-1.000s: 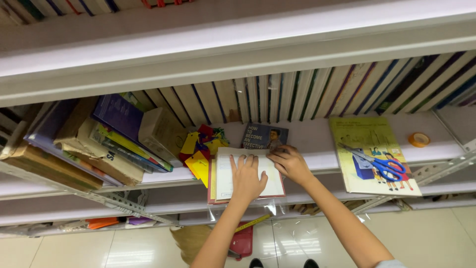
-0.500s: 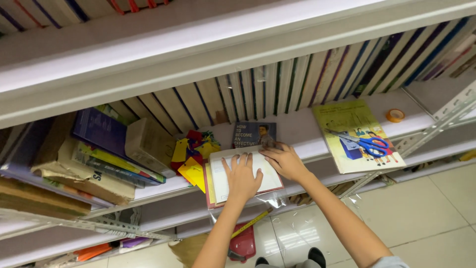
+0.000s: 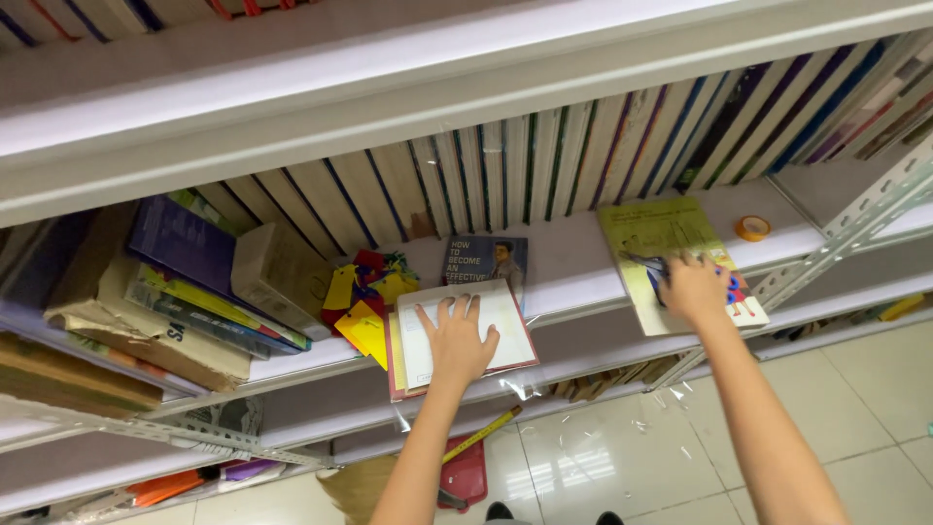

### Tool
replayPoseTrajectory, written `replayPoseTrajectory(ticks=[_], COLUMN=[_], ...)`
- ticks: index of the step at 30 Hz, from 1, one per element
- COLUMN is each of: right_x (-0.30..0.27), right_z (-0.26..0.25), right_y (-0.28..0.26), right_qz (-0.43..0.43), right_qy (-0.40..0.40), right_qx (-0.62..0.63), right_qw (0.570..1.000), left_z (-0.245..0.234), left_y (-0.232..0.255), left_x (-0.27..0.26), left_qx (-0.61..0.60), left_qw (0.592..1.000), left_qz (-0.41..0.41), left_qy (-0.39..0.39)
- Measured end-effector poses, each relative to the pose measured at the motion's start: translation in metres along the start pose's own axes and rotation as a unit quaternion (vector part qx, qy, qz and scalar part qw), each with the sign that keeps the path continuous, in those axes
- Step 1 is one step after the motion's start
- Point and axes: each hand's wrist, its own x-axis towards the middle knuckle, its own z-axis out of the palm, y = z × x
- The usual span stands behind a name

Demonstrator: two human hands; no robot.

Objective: The person uses scissors to cut a plastic wrapper off a book and then cuts a piece of tape from a roll. The person handles the book and the tape roll while performing the cutting actions.

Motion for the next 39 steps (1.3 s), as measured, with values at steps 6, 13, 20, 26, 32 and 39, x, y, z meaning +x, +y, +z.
replayPoseTrajectory(ticks=[6,13,20,26,32,39], right_x=[-0.014,-0.011,-0.002,0.000,0.000,0.000], right_z=[0.058,0.031,0.024,0.005,-0.002,0.032], right_y=[0.050,0.006,-0.032,-0.016,0.041,0.128], right_qz=[0.021,-0.014,-0.059,-0.067,-0.068,-0.045], right_qy=[-0.090,-0.049,-0.001,0.002,0.001,0.047], right_qx=[0.065,0.011,0.061,0.146,0.242,0.299], right_qw=[0.994,0.999,0.996,0.987,0.968,0.952], left_z=[-0.004,-0.001,-0.003,-0.006,0.009,0.051], left_y=[0.002,0.001,-0.002,0.015,0.089,0.212], left_x=[0.000,-0.001,0.004,0.008,0.019,0.038], left_qx=[-0.009,-0.015,-0.001,0.033,0.042,-0.053], left_qw=[1.000,1.000,0.999,0.998,0.998,0.997], left_qz=[-0.016,-0.021,-0.025,-0.047,-0.048,0.031], left_qy=[-0.006,-0.014,-0.040,-0.041,0.007,0.050])
